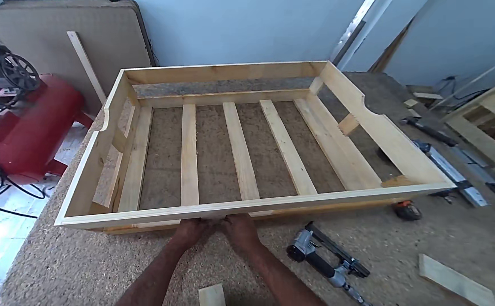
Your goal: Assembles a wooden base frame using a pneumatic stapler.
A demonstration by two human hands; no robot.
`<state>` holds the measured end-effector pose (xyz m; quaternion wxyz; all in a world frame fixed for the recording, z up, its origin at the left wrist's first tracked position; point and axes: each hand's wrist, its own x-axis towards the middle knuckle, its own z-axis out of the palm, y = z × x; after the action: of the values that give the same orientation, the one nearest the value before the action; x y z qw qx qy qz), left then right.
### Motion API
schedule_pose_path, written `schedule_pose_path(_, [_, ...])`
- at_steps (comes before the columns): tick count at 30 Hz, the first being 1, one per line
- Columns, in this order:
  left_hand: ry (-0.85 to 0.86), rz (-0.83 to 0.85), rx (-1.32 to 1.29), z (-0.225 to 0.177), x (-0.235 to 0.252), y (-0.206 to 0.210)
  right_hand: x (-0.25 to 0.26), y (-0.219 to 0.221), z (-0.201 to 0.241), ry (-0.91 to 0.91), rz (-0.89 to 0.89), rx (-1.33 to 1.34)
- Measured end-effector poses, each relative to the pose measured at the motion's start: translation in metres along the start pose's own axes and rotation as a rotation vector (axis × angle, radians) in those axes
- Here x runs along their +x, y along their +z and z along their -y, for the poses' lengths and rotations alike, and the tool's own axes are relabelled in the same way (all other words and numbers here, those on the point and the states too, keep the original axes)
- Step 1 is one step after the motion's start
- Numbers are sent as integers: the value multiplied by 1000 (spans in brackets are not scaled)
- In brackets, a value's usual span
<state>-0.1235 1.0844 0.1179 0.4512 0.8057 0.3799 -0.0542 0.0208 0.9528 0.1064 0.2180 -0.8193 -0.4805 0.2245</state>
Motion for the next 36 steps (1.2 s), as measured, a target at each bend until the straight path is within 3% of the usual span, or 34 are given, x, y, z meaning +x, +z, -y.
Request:
schedule_pose_path(5, [33,-11,21,10,6,5,-30,-18,-21,203,4,114])
schedule_pose_path(11, [15,2,71,2,1,3,-151,-33,-151,621,-286,-129])
schedule_pose_path(15, [65,-14,61,8,2,6,-188,-41,-199,662,-87,-294])
schedule_pose_path(19, [58,-48,24,10,-1,9,-173,-42,-223,595,-22,-328])
schedule_pose_path(21, [50,-58,-3,12,-2,11,-163,-47,-235,591,102,-321])
schedule_pose_path(24, [33,-61,17,17,1,14,-156,-63,-208,634,315,-209])
schedule_pose_path(26, [14,-40,36,15,0,10,-158,-68,-173,601,357,5])
schedule_pose_path(32, [63,-34,89,16,-6,4,-160,-57,-92,446,594,1089])
schedule_pose_path(34, [63,-45,96,24,-2,8,-150,-54,-62,381,689,1207])
schedule_pose_path(36, [55,-49,75,29,1,9,-140,-58,-30,307,699,1089])
